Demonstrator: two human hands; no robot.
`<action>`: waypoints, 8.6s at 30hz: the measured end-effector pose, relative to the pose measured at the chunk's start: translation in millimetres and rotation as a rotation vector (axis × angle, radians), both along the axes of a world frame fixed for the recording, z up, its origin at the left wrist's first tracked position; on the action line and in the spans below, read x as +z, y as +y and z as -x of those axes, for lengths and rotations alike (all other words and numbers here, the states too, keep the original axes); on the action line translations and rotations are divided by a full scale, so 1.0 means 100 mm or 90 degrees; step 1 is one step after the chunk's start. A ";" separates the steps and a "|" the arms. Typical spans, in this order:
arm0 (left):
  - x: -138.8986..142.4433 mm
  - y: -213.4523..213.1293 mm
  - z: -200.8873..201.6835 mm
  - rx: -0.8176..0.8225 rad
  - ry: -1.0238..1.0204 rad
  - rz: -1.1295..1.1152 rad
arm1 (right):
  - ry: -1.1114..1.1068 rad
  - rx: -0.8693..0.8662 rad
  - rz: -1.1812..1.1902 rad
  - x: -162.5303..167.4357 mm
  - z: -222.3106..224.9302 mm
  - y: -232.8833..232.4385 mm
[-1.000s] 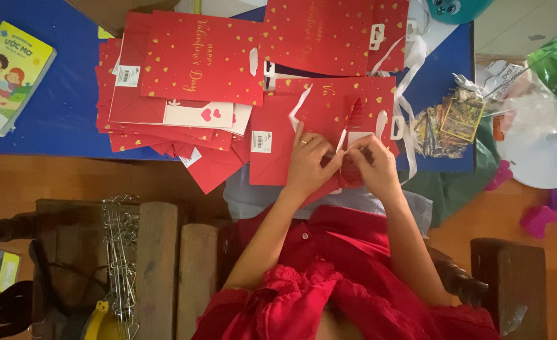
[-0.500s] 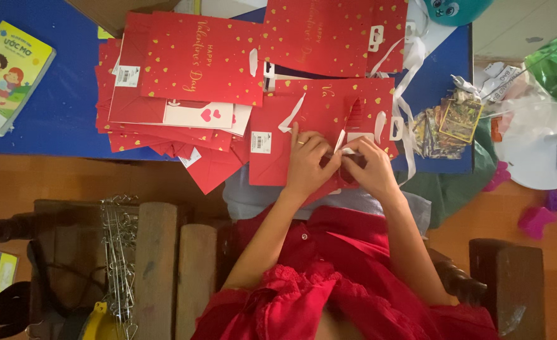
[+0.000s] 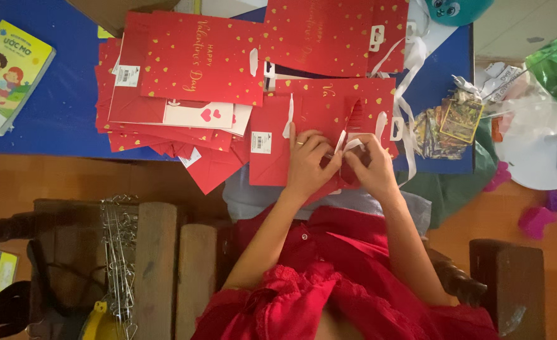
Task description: The person sits at a table with a stack of red Valentine's Day paper gift bags and attaches white ribbon handles to them. They thread the ribbon through the punched handle holes of each bag, pull it through, and set the finished bag on the pile, working through the bags one at a time.
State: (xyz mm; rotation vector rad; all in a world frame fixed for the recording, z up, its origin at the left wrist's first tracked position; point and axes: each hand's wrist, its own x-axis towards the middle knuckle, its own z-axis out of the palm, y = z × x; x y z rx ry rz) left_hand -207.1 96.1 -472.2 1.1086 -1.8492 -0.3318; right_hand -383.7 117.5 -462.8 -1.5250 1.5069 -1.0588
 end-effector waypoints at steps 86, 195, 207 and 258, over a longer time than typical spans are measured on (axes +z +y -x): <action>-0.02 0.01 0.00 -0.015 0.004 -0.013 | -0.004 0.017 0.035 -0.10 0.03 0.01; -0.04 0.00 -0.02 0.001 -0.016 0.004 | 0.078 0.077 0.054 0.03 -0.01 0.00; -0.01 0.00 -0.01 0.000 -0.008 -0.005 | 0.030 0.018 0.041 -0.02 0.00 0.00; -0.06 0.01 -0.02 -0.001 -0.003 0.003 | 0.023 0.049 0.023 -0.03 0.00 0.01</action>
